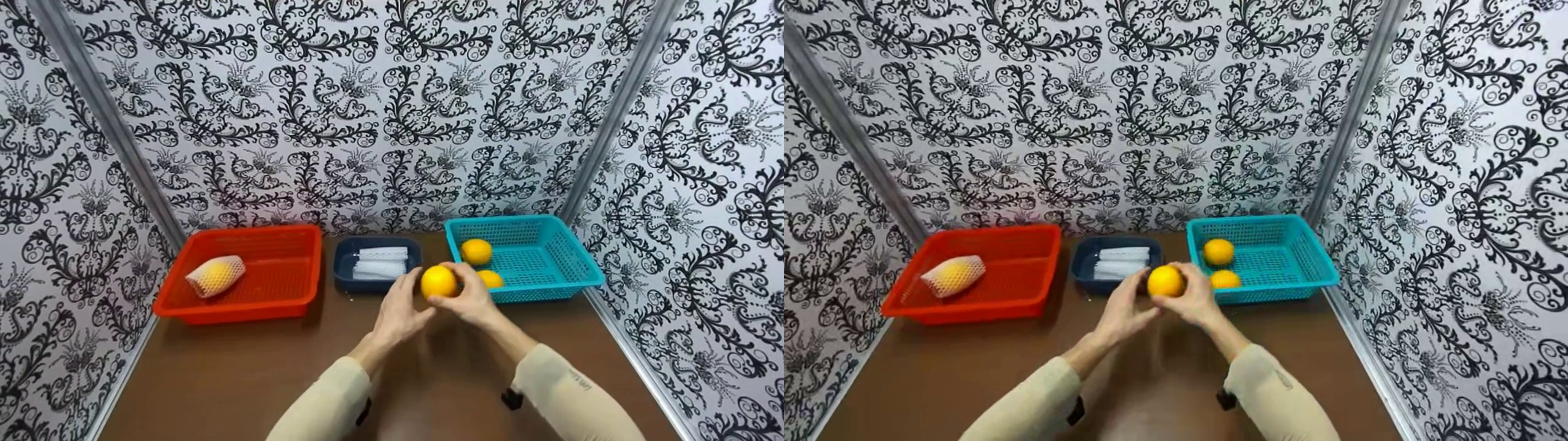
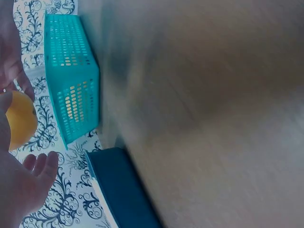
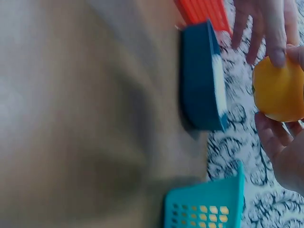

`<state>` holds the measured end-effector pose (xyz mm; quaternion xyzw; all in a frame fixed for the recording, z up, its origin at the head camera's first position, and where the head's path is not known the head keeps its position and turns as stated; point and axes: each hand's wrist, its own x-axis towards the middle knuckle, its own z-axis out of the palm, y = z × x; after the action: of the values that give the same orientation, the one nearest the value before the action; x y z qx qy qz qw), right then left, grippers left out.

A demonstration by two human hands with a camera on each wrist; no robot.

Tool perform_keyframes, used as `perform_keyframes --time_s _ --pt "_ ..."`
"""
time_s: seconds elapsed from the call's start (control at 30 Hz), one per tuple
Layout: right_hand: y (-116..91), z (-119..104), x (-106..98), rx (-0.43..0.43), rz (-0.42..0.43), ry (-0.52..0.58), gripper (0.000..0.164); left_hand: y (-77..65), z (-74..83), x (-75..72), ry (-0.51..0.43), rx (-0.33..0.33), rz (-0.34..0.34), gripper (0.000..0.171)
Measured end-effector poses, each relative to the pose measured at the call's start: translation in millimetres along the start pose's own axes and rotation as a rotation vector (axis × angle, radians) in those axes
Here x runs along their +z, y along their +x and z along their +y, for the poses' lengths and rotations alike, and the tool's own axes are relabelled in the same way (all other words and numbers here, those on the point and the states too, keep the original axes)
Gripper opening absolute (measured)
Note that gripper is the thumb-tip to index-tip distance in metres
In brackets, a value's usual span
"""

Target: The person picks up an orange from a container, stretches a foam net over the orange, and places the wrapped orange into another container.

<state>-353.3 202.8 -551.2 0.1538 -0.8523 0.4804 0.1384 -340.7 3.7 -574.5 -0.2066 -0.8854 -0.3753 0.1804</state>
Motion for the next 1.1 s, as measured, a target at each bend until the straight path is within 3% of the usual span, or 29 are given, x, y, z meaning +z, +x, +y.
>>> perform_keyframes --time_s 0.23,0.4,0.63,0.8,1.1 --pt "-11.3 -0.4 34.3 0.023 -0.072 0.016 0.072 -19.9 -20.4 -3.0 -0.054 0.061 0.077 0.081" --pt "-20.3 6.1 55.5 0.056 -0.109 0.094 0.072 -36.4 -36.5 -1.6 -0.058 0.046 0.100 0.076" --pt "-34.9 22.3 75.4 0.066 -0.193 0.169 0.068 -56.8 -55.3 -0.1 -0.042 -0.034 -0.008 0.078" --pt "-43.2 29.9 79.8 0.065 -0.237 0.161 0.070 -64.5 -59.9 3.4 0.002 -0.045 -0.076 0.079" --pt "-48.5 33.0 87.2 0.100 -0.247 0.107 0.076 -69.1 -62.9 3.8 -0.012 -0.071 -0.116 0.077"
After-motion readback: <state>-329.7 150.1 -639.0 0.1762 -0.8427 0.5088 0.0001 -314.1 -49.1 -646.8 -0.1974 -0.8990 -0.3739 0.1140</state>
